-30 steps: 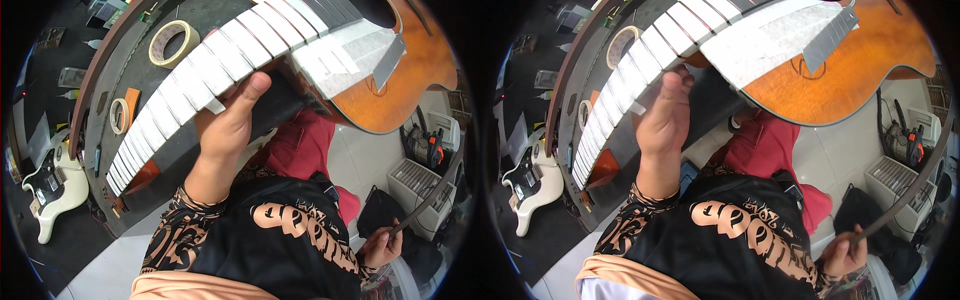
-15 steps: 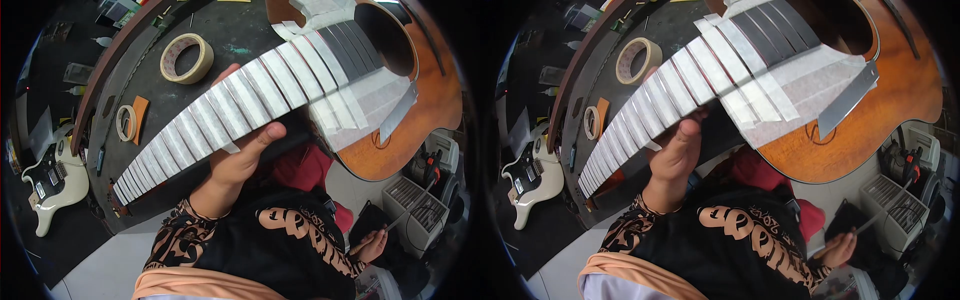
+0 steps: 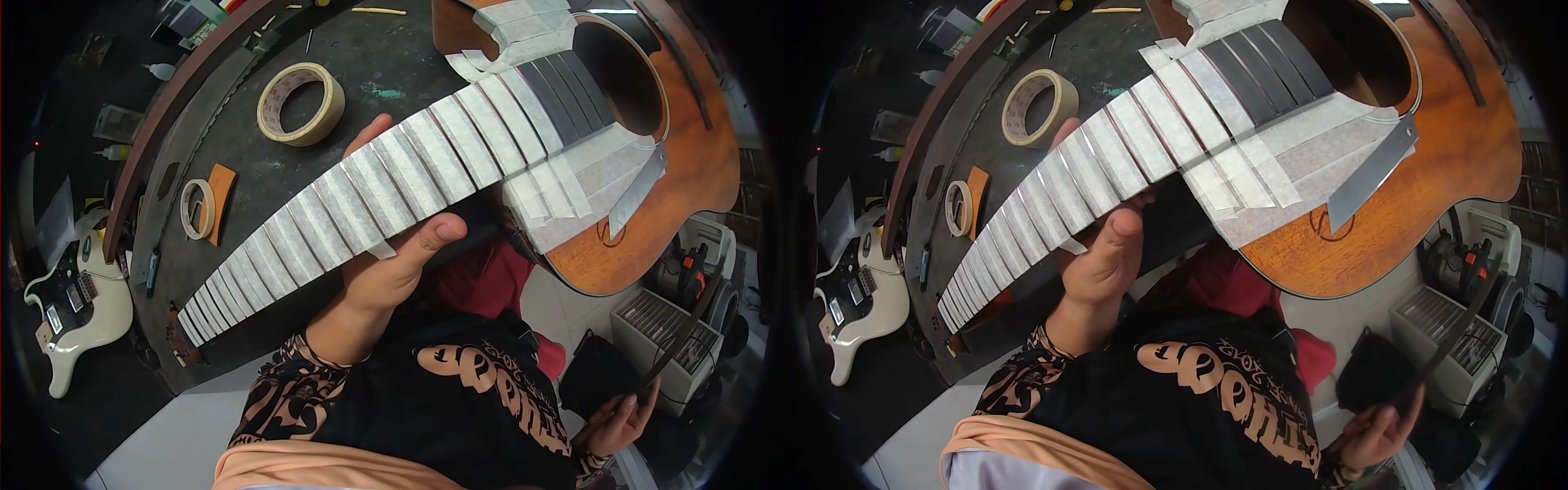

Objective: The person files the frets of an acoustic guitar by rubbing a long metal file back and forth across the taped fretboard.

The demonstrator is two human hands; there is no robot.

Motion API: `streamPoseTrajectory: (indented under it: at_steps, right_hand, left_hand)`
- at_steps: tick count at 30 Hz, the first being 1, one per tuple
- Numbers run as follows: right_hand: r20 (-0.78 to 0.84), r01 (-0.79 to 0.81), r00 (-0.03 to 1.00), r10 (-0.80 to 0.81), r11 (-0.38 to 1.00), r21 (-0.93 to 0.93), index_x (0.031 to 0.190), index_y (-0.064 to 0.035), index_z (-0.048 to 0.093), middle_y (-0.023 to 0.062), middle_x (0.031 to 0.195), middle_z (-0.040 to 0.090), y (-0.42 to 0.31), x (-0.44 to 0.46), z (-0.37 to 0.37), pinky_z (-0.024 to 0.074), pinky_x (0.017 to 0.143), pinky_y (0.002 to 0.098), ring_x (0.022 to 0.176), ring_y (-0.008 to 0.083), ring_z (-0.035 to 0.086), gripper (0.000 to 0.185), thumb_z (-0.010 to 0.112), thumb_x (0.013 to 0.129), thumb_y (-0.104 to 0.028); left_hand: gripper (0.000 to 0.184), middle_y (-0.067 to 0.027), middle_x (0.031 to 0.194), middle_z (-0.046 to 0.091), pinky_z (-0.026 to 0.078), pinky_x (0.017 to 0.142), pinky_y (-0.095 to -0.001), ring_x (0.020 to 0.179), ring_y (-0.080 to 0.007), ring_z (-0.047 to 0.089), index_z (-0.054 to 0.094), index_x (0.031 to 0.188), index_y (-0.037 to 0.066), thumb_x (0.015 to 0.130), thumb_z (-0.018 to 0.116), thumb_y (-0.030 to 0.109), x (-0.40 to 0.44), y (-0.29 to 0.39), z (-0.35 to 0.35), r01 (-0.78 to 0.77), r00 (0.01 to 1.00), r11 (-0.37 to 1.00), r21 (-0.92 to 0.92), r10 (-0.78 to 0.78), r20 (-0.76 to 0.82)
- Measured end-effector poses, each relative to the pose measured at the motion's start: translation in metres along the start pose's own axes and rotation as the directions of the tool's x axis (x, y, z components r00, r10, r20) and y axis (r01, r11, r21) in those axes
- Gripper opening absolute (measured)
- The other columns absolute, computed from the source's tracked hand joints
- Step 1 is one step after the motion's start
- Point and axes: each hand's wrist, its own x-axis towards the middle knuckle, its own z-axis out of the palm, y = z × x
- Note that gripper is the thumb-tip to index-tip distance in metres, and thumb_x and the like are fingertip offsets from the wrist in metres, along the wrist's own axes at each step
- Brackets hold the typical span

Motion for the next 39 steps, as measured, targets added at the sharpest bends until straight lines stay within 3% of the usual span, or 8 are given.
streamPoseTrajectory:
  at_steps: [7,8,13,14,22,24,35,39]
  right_hand:
    - [0.442,0.467,0.843,-0.307,0.825,-0.319,0.130,0.0065,0.051,0.0081,0.067,0.059,-0.065,-0.004,0.003,0.0371,0.048,0.0213,0.053,0.0088,0.051,0.040,0.053,0.095,-0.013]
    - [0.534,0.521,0.784,-0.316,0.803,-0.289,0.127,0.0065,0.054,0.0090,0.068,0.060,-0.075,-0.002,0.009,0.0387,0.049,0.0228,0.054,0.0110,0.053,0.038,0.054,0.093,-0.011]
    - [0.791,0.856,0.346,-0.504,0.514,-0.046,0.117,0.0050,0.060,0.0094,0.068,0.061,-0.106,0.023,0.054,0.0422,0.043,0.0265,0.050,0.0187,0.058,0.040,0.066,0.077,0.000]
    - [0.782,0.850,0.376,-0.497,0.521,-0.078,0.106,0.0020,0.066,0.0093,0.068,0.060,-0.109,0.020,0.058,0.0434,0.044,0.0292,0.051,0.0217,0.059,0.043,0.070,0.064,0.005]
    - [0.851,0.874,0.273,-0.449,0.486,-0.023,0.110,-0.0001,0.065,0.0054,0.068,0.059,-0.112,0.016,0.064,0.0407,0.042,0.0272,0.049,0.0165,0.056,0.047,0.067,0.063,0.006]
    - [0.877,0.831,0.347,-0.331,0.543,-0.123,0.115,-0.0020,0.062,0.0101,0.072,0.061,-0.116,0.010,0.061,0.0462,0.051,0.0308,0.057,0.0244,0.060,0.050,0.065,0.066,0.009]
    - [0.868,0.851,0.386,-0.312,0.484,-0.205,0.117,-0.0066,0.063,0.0100,0.071,0.060,-0.109,-0.005,0.055,0.0472,0.051,0.0298,0.055,0.0233,0.060,0.055,0.061,0.065,0.011]
    - [0.876,0.921,0.333,-0.348,0.317,-0.224,0.118,-0.0057,0.064,0.0066,0.070,0.056,-0.141,0.003,0.118,0.0435,0.044,0.0311,0.051,0.0194,0.056,0.056,0.066,0.064,0.005]
  left_hand:
    - [0.090,-0.0125,0.139,0.046,0.028,0.112,-0.0377,0.131,-0.0220,0.042,0.021,0.148,0.002,0.080,0.078,0.013,0.007,0.007,0.007,0.021,0.999,0.998,0.063,-0.024,0.042]
    - [0.087,-0.0128,0.128,0.053,0.041,0.103,-0.0342,0.120,-0.0202,0.052,0.023,0.145,0.001,0.080,0.079,0.013,0.009,0.007,0.010,-0.007,1.000,1.000,0.030,0.006,0.030]
    - [0.079,-0.0121,0.127,0.055,0.041,0.103,-0.0326,0.119,-0.0186,0.052,0.027,0.142,-0.002,0.081,0.077,0.011,0.009,0.000,0.012,-0.026,1.000,0.999,0.040,0.026,0.002]
    - [0.079,-0.0117,0.126,0.055,0.041,0.102,-0.0326,0.118,-0.0185,0.052,0.028,0.141,-0.002,0.081,0.077,0.011,0.010,0.000,0.015,-0.003,1.000,1.000,-0.003,0.003,-0.010]
    - [0.075,-0.0110,0.129,0.053,0.040,0.104,-0.0328,0.120,-0.0183,0.051,0.026,0.143,-0.001,0.084,0.072,0.004,0.003,-0.006,0.018,-0.003,1.000,0.993,-0.122,0.000,-0.023]
    - [0.077,-0.0112,0.131,0.052,0.039,0.105,-0.0331,0.121,-0.0183,0.050,0.024,0.145,0.000,0.084,0.072,0.004,0.005,-0.009,0.018,-0.009,0.999,0.988,-0.152,0.004,-0.033]
    - [0.078,-0.0145,0.130,0.051,0.042,0.102,-0.0322,0.121,-0.0188,0.051,0.024,0.143,-0.003,0.084,0.074,0.007,0.007,-0.004,0.020,-0.030,1.000,0.996,-0.089,0.030,-0.002]
    - [0.077,-0.0142,0.129,0.052,0.043,0.100,-0.0311,0.119,-0.0183,0.052,0.027,0.142,-0.003,0.083,0.074,0.008,0.005,-0.002,0.020,0.010,1.000,0.995,-0.099,-0.011,-0.010]
